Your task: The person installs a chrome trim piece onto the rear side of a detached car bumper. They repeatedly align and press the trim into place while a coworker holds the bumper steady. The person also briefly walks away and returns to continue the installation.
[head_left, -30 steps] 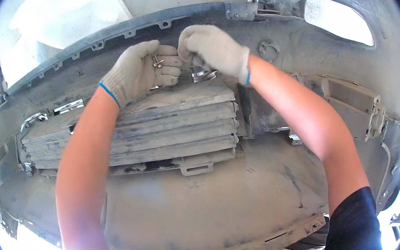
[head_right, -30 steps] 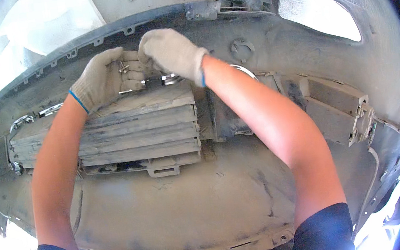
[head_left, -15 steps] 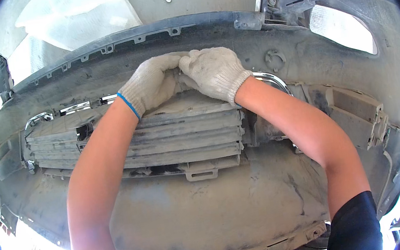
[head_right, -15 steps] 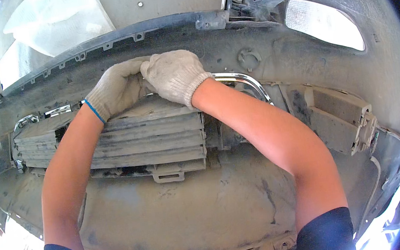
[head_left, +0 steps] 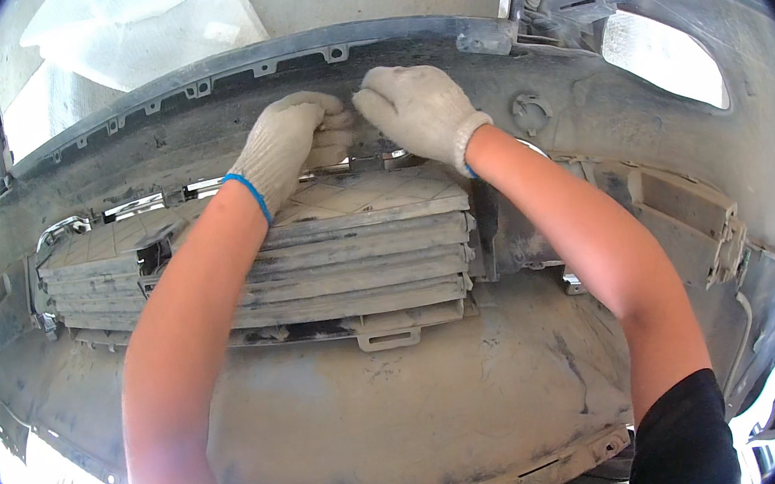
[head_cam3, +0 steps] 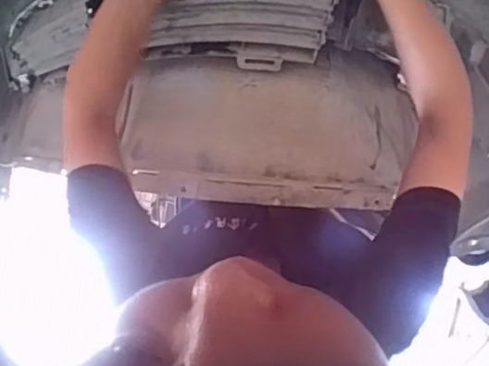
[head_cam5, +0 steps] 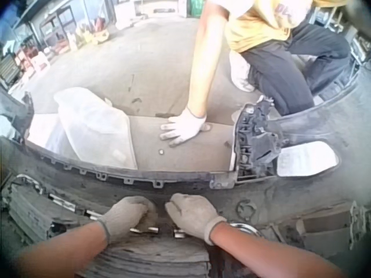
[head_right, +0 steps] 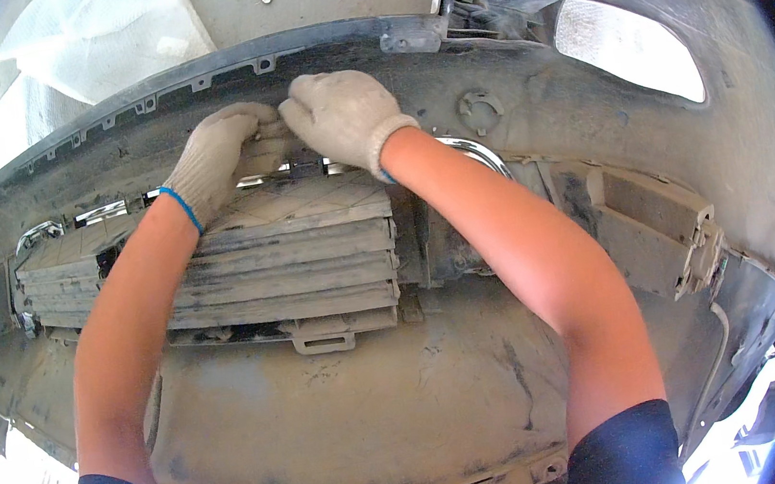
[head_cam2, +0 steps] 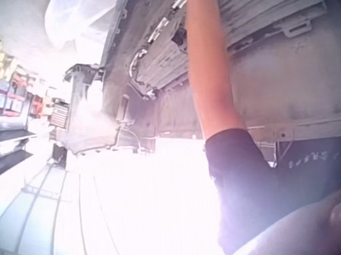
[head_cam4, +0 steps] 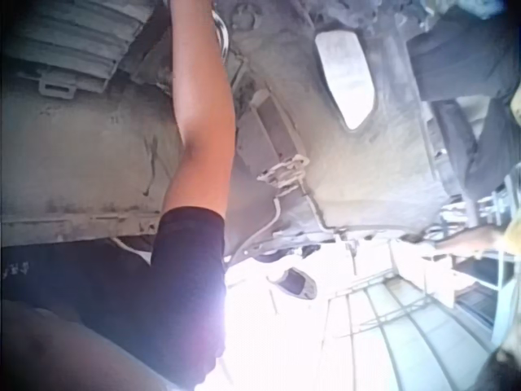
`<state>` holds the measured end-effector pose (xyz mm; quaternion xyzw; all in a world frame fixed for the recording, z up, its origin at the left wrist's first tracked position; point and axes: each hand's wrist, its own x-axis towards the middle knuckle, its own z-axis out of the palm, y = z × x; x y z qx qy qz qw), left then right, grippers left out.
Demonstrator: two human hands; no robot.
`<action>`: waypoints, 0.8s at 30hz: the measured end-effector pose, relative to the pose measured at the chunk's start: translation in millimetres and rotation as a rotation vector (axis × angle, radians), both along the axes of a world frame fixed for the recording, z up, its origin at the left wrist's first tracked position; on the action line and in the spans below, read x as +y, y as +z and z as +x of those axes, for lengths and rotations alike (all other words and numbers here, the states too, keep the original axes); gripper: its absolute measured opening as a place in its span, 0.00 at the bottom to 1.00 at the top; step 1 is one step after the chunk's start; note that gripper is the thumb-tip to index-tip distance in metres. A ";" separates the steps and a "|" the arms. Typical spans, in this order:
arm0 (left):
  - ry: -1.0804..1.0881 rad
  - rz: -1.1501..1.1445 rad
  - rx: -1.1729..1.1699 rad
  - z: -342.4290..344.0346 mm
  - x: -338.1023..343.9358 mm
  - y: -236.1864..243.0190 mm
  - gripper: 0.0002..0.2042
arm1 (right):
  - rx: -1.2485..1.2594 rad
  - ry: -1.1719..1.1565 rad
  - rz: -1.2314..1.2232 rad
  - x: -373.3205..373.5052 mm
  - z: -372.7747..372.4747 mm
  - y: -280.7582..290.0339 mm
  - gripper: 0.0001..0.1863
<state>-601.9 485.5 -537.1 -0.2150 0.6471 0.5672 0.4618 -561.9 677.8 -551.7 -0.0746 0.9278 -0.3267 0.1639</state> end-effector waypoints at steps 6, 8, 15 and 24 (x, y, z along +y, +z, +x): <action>-1.279 -0.568 0.522 -1.6 -4.6 -13.2 0.17 | -0.216 0.287 0.159 11.5 6.6 -25.7 0.18; -1.373 -0.525 0.507 2.9 3.1 -16.8 0.17 | -0.266 0.346 0.161 6.3 9.8 -28.4 0.18; -1.264 -0.559 0.403 4.6 9.9 -28.9 0.14 | -0.219 0.572 0.244 -1.3 0.6 -30.3 0.14; -1.167 -0.623 0.445 10.4 12.9 -33.1 0.16 | -0.219 0.898 0.431 -26.6 -29.7 -26.1 0.10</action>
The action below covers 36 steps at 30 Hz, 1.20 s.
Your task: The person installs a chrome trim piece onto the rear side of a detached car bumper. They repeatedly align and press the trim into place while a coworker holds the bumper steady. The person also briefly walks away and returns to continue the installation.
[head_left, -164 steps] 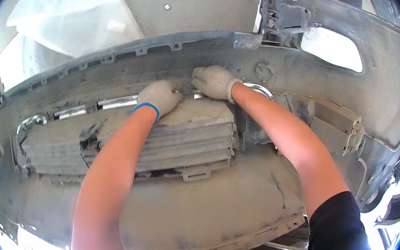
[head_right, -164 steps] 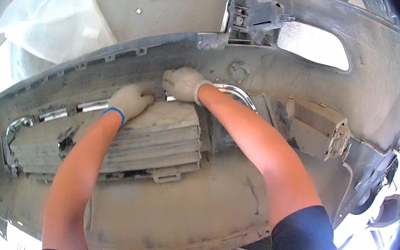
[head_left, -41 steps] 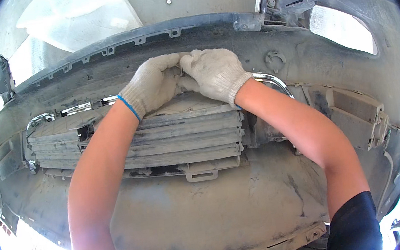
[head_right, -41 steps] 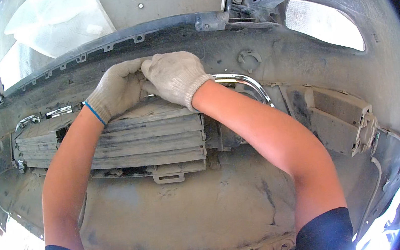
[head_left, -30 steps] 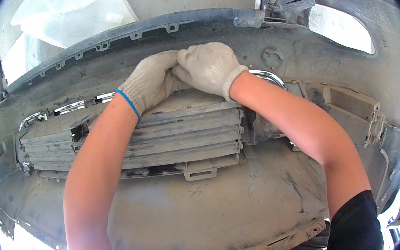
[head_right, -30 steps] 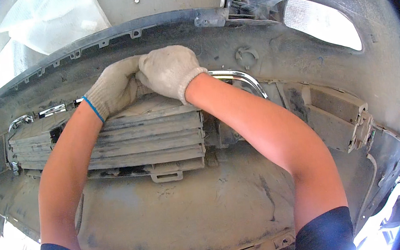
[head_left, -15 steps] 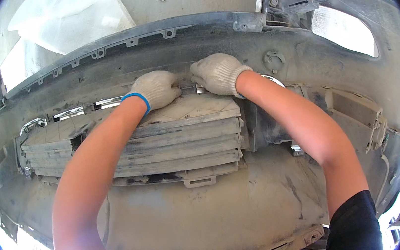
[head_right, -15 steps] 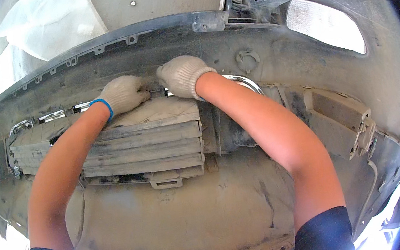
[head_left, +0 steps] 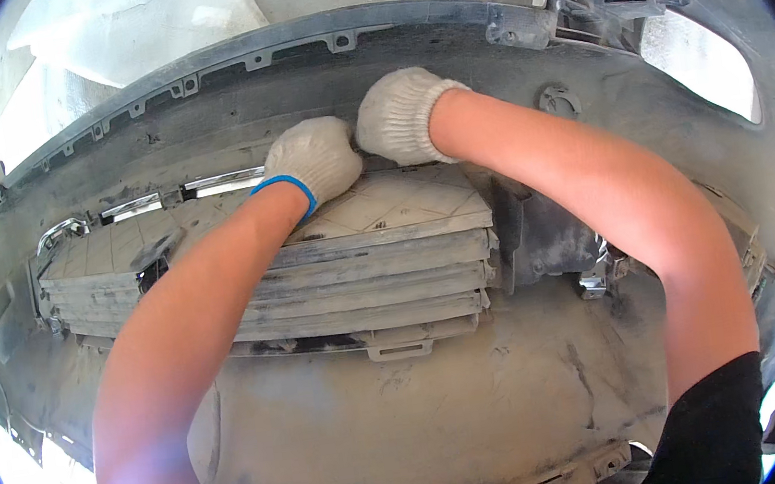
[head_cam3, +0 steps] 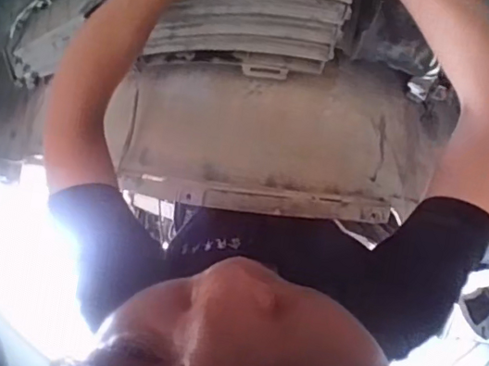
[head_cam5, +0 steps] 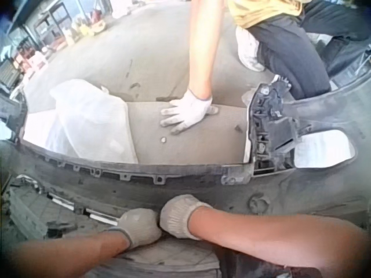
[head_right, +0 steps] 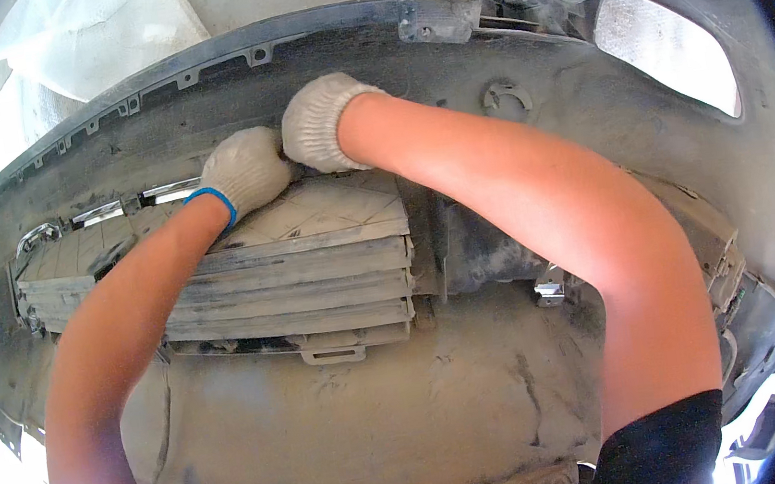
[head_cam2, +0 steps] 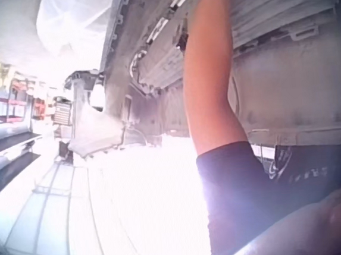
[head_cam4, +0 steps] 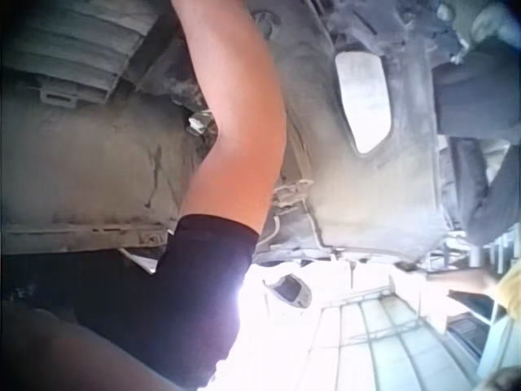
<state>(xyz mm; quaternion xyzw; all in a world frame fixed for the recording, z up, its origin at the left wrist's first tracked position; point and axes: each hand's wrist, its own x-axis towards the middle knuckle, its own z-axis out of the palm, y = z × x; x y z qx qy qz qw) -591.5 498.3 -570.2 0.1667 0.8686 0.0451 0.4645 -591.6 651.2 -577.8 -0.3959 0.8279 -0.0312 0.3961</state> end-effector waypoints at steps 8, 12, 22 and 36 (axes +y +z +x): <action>0.020 -0.022 0.007 -2.7 -1.9 -1.2 0.16 | -0.273 -0.042 0.003 -14.7 -26.3 -17.0 0.15; 0.023 -0.019 0.028 -2.0 -2.6 -7.9 0.17 | -0.402 -0.127 0.089 -19.9 -29.8 -30.6 0.17; -0.074 -0.023 -0.033 -4.7 -3.0 -6.5 0.16 | -0.128 -0.193 0.097 -18.5 -6.2 2.4 0.17; -0.011 -0.026 -0.045 -6.8 3.5 6.1 0.16 | 0.010 -0.088 -0.139 11.4 8.4 -9.4 0.16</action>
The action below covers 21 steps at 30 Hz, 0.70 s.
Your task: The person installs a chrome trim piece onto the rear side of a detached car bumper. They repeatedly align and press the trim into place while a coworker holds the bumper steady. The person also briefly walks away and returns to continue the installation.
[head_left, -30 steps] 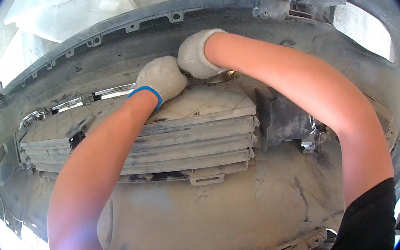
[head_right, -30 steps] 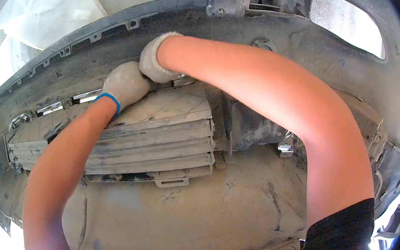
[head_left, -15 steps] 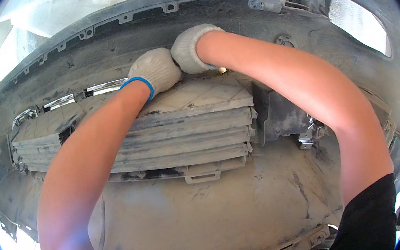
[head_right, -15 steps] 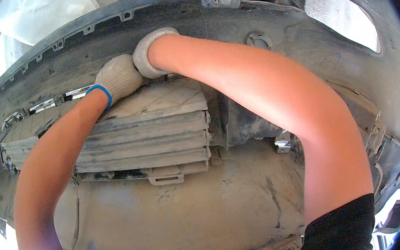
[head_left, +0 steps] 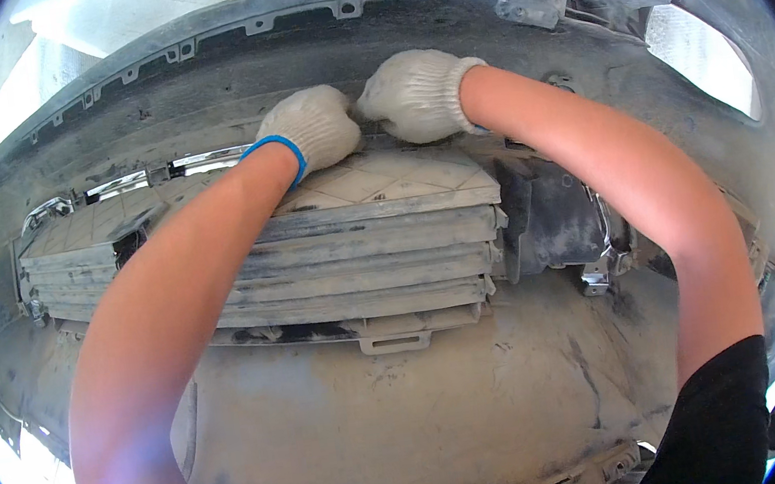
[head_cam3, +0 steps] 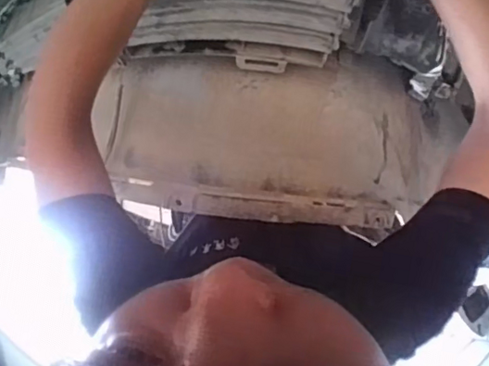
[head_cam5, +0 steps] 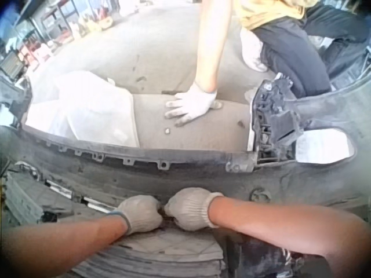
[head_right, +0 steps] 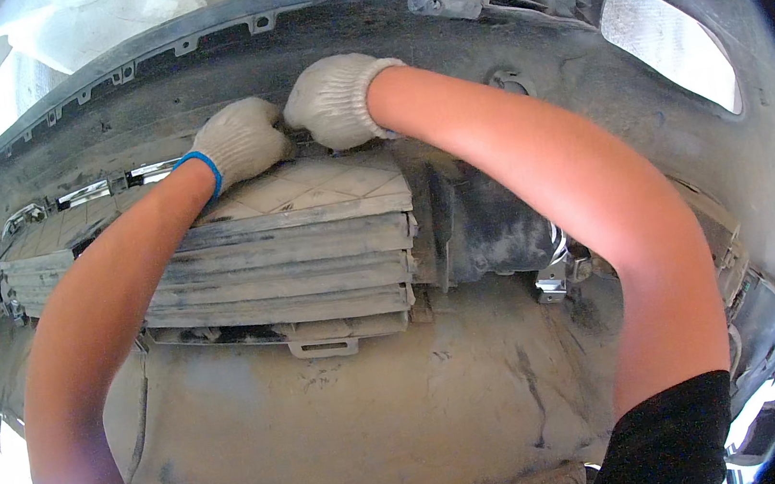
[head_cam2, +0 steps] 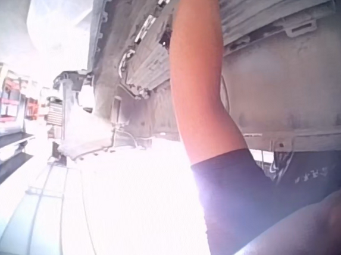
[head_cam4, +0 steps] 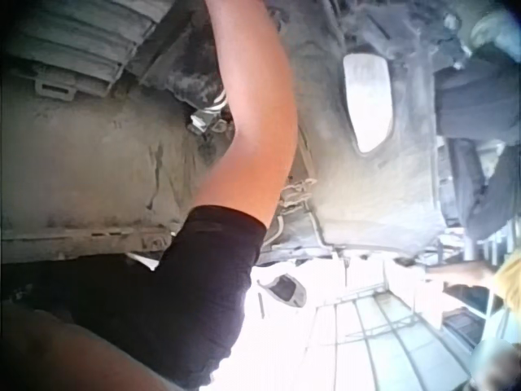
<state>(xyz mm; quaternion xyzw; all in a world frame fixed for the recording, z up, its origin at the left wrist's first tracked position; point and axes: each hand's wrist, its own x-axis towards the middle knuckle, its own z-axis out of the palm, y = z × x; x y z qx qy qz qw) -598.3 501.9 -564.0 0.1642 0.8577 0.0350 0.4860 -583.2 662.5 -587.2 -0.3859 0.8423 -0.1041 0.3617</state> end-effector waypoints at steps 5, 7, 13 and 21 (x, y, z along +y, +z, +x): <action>-0.001 0.011 0.003 2.7 -3.6 -7.4 0.15 | -0.012 -0.048 -0.009 0.0 9.6 4.1 0.16; 0.020 0.010 0.025 2.6 -2.7 -8.8 0.15 | 0.028 -0.057 -0.019 -4.2 13.1 -0.6 0.16; 0.016 0.007 -0.003 -0.1 -0.9 -2.4 0.15 | 0.049 -0.068 -0.036 -4.7 13.4 -6.3 0.13; 0.051 0.049 0.030 6.0 -4.0 -4.7 0.14 | -0.041 0.003 0.004 -9.8 0.6 8.7 0.13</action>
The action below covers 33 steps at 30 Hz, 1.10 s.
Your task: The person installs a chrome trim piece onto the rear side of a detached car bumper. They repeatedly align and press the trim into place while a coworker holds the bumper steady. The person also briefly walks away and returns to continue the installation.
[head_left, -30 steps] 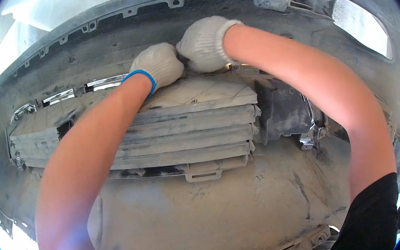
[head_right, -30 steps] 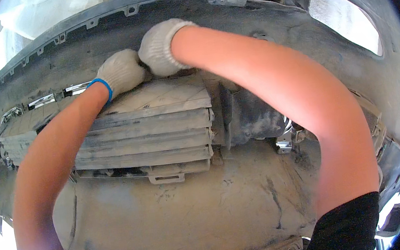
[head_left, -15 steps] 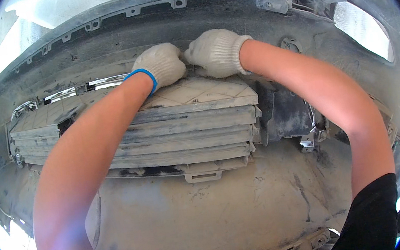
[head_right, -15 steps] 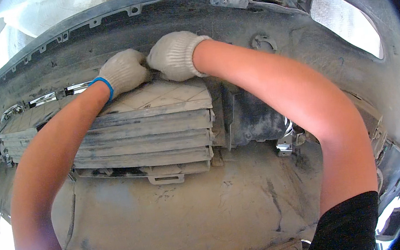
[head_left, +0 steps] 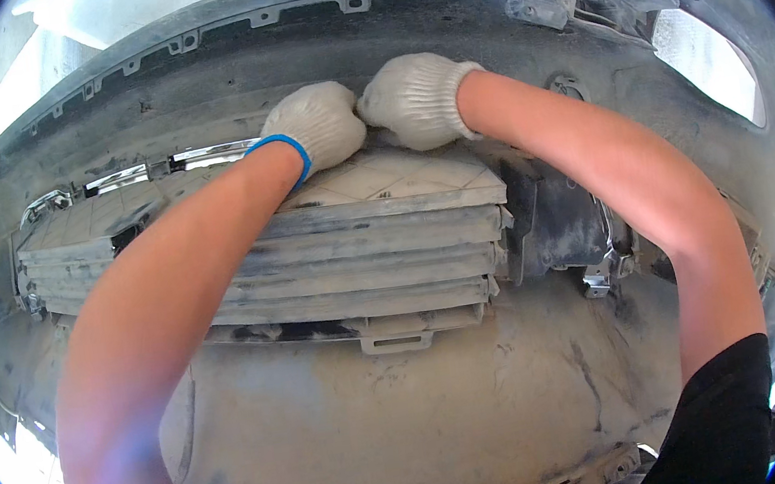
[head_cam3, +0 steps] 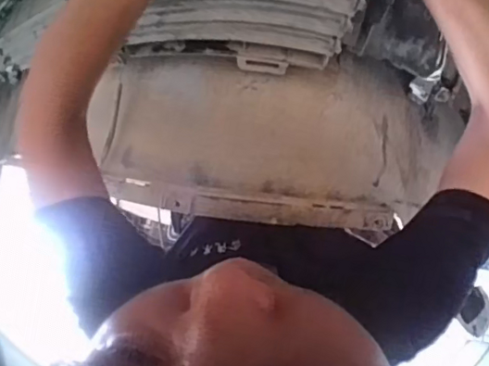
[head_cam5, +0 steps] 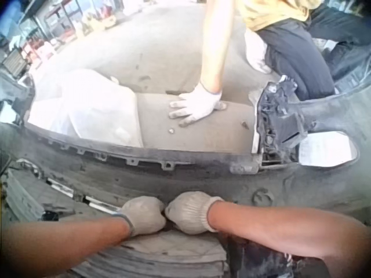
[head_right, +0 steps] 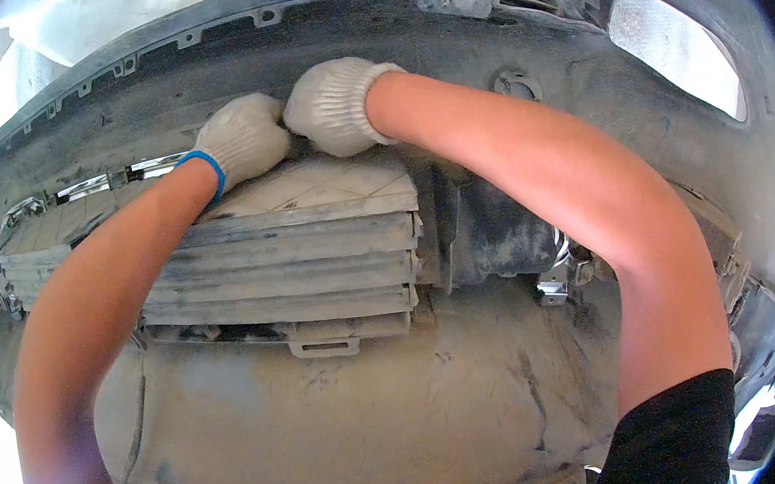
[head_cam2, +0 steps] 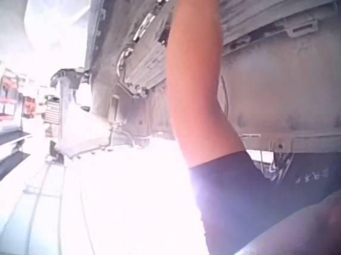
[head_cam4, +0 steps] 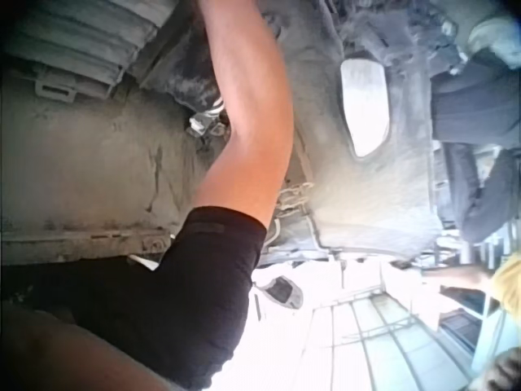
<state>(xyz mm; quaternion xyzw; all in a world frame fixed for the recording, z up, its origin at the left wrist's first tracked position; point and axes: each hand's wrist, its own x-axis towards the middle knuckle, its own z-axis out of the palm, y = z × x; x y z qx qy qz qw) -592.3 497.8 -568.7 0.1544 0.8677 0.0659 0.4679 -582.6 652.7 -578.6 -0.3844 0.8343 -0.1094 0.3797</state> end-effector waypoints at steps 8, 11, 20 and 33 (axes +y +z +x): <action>-0.001 -0.031 -0.003 -1.5 1.0 2.9 0.15 | -0.167 0.032 -0.026 3.1 -24.1 -15.0 0.17; 0.005 -0.021 -0.008 -0.7 -0.6 -1.1 0.15 | -0.198 0.017 -0.054 2.3 -24.0 -25.5 0.18; 0.008 -0.065 -0.015 -2.0 -3.4 -12.6 0.19 | -0.273 0.072 0.172 -16.0 -34.3 -27.7 0.23; -0.019 -0.038 -0.003 -3.3 -2.1 -9.0 0.19 | -0.356 0.021 0.119 -7.1 -35.3 -33.8 0.23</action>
